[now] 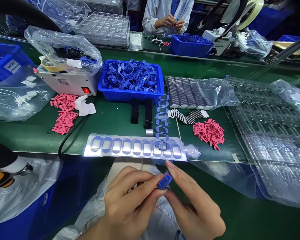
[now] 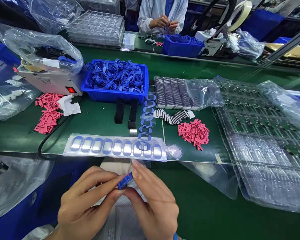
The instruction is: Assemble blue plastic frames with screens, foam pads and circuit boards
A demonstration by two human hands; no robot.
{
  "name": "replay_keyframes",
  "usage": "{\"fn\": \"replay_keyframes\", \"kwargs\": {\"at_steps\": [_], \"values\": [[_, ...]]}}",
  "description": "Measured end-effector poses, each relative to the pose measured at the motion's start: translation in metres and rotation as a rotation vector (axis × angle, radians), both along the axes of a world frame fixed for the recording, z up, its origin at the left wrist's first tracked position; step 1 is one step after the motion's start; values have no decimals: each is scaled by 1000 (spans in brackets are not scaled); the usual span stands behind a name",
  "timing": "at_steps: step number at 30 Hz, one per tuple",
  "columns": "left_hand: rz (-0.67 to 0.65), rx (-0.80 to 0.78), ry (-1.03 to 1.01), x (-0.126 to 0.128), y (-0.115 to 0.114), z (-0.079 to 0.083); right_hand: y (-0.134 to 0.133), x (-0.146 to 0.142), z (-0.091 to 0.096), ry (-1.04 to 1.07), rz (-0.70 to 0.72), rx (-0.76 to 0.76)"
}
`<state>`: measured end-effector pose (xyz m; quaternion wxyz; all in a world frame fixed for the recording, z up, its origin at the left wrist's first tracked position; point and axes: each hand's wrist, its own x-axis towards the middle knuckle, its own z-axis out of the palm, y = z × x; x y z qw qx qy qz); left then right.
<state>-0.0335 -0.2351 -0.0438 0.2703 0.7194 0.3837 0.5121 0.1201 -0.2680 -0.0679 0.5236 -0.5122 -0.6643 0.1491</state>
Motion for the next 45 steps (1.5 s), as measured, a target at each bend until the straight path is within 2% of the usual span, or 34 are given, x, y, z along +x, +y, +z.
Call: {"fn": "replay_keyframes", "kwargs": {"at_steps": [4,6,8,13,17,19,23,27,31,35,38,42,45], "values": [[-70,55,5,-5,0,0,13,11,12,292,232,-190],[-99,87,10,-6,1,2,16,14,15,355,313,-206],[-114,92,22,-6,3,4,16,16,15,332,337,-182],[-139,-23,27,-3,7,6,15,18,13,94,318,-82],[-146,14,-11,2,9,2,16,16,17,-65,314,17],[-145,11,-70,3,8,-3,15,15,18,-36,286,21],[-71,-146,-208,4,4,-10,11,11,16,137,191,-82],[1,-206,-284,6,0,-14,12,9,13,222,243,-191],[-77,-268,-241,3,2,-12,14,14,11,248,255,-161],[-191,-399,-49,-6,8,-6,14,19,9,153,262,-149],[-186,-364,-16,-9,10,-4,12,18,8,112,208,-179],[-182,-235,-73,-4,9,-7,9,12,9,204,137,-190],[-150,-315,-109,1,6,-9,9,9,10,303,144,-203]]}}
